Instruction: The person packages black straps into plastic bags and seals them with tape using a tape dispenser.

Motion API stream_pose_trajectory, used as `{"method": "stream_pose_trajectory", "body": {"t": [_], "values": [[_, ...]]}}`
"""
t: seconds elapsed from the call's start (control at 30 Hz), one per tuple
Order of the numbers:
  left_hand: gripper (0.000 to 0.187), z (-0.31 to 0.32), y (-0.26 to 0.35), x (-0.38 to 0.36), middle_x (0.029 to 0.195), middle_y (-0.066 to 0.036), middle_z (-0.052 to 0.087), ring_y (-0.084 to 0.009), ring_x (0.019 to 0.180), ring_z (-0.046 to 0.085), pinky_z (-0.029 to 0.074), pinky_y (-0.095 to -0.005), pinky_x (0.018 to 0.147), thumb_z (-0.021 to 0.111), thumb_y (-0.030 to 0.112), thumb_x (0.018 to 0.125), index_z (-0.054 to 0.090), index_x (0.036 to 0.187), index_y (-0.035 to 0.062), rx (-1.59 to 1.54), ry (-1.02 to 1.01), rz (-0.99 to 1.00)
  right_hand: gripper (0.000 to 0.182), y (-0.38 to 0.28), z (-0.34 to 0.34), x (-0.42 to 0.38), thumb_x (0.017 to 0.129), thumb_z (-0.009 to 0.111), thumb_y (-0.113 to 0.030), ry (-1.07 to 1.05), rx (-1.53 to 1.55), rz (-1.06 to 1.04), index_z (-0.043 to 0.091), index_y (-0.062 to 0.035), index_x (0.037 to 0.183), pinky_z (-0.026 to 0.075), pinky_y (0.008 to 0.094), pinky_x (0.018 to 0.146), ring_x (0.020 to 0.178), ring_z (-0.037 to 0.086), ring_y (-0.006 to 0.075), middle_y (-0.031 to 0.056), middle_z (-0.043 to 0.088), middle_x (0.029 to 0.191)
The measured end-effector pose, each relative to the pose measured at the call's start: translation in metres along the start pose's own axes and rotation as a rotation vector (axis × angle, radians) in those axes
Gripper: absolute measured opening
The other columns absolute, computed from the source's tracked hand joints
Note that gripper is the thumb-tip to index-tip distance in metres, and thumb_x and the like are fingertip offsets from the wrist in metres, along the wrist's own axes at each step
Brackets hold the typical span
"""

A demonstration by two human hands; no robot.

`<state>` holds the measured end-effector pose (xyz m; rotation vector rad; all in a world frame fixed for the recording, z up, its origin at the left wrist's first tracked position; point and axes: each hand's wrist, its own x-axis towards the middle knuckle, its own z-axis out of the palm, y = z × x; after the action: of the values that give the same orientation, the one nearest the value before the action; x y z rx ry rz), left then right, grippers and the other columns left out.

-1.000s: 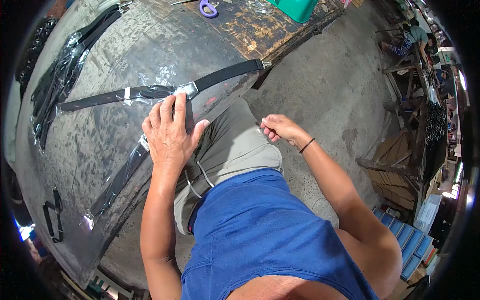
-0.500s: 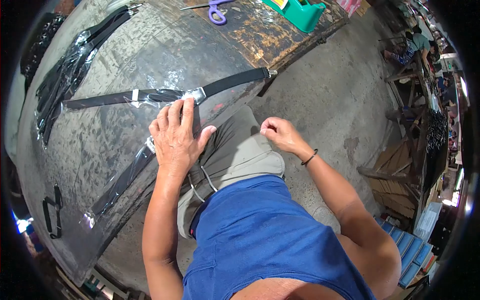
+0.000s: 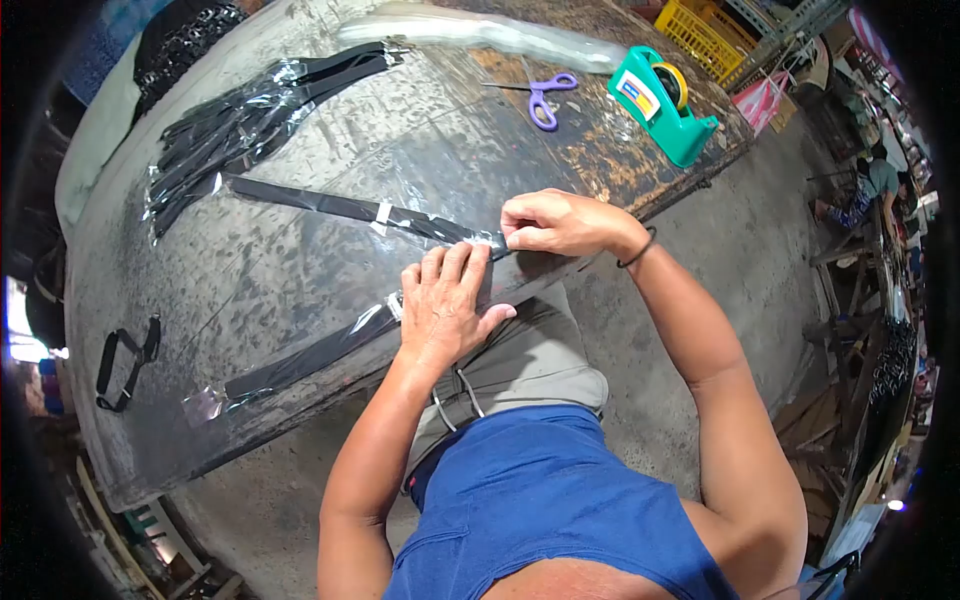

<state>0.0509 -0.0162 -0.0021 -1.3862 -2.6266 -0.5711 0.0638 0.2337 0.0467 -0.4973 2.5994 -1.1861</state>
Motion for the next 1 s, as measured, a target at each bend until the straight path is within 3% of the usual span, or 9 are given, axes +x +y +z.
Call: {"method": "stream_pose_trajectory", "body": {"t": [0.23, 0.57, 1.0], "values": [[0.087, -0.001, 0.0, 0.0, 0.137, -0.01, 0.054, -0.0306, 0.129, 0.047, 0.036, -0.047, 0.103, 0.079, 0.06, 0.075, 0.054, 0.143, 0.0107, -0.025, -0.031, -0.018, 0.026, 0.006, -0.01, 0.038, 0.097, 0.066, -0.026, -0.293, 0.003, 0.227, 0.061, -0.0005, 0.094, 0.046, 0.0375, 0.069, 0.074, 0.053, 0.0182, 0.0086, 0.06, 0.078], [0.087, -0.001, 0.0, 0.0, 0.135, -0.01, 0.054, -0.0308, 0.128, 0.047, 0.036, -0.047, 0.103, 0.079, 0.058, 0.075, 0.053, 0.143, 0.0105, -0.031, -0.03, -0.016, 0.028, 0.005, -0.008, 0.044, 0.096, 0.067, -0.027, -0.276, -0.091, 0.169, 0.062, 0.0004, 0.095, 0.047, 0.0385, 0.069, 0.074, 0.057, 0.02, 0.0112, 0.064, 0.08], [0.088, 0.0, -0.001, 0.0, 0.136, -0.01, 0.053, -0.0307, 0.128, 0.047, 0.037, -0.0466, 0.102, 0.079, 0.058, 0.075, 0.053, 0.144, 0.01, -0.026, -0.018, -0.008, 0.028, 0.006, -0.006, 0.044, 0.095, 0.067, -0.026, -0.25, -0.177, 0.118, 0.063, 0.0013, 0.097, 0.049, 0.0428, 0.072, 0.079, 0.064, 0.0315, 0.0172, 0.067, 0.085]]}}
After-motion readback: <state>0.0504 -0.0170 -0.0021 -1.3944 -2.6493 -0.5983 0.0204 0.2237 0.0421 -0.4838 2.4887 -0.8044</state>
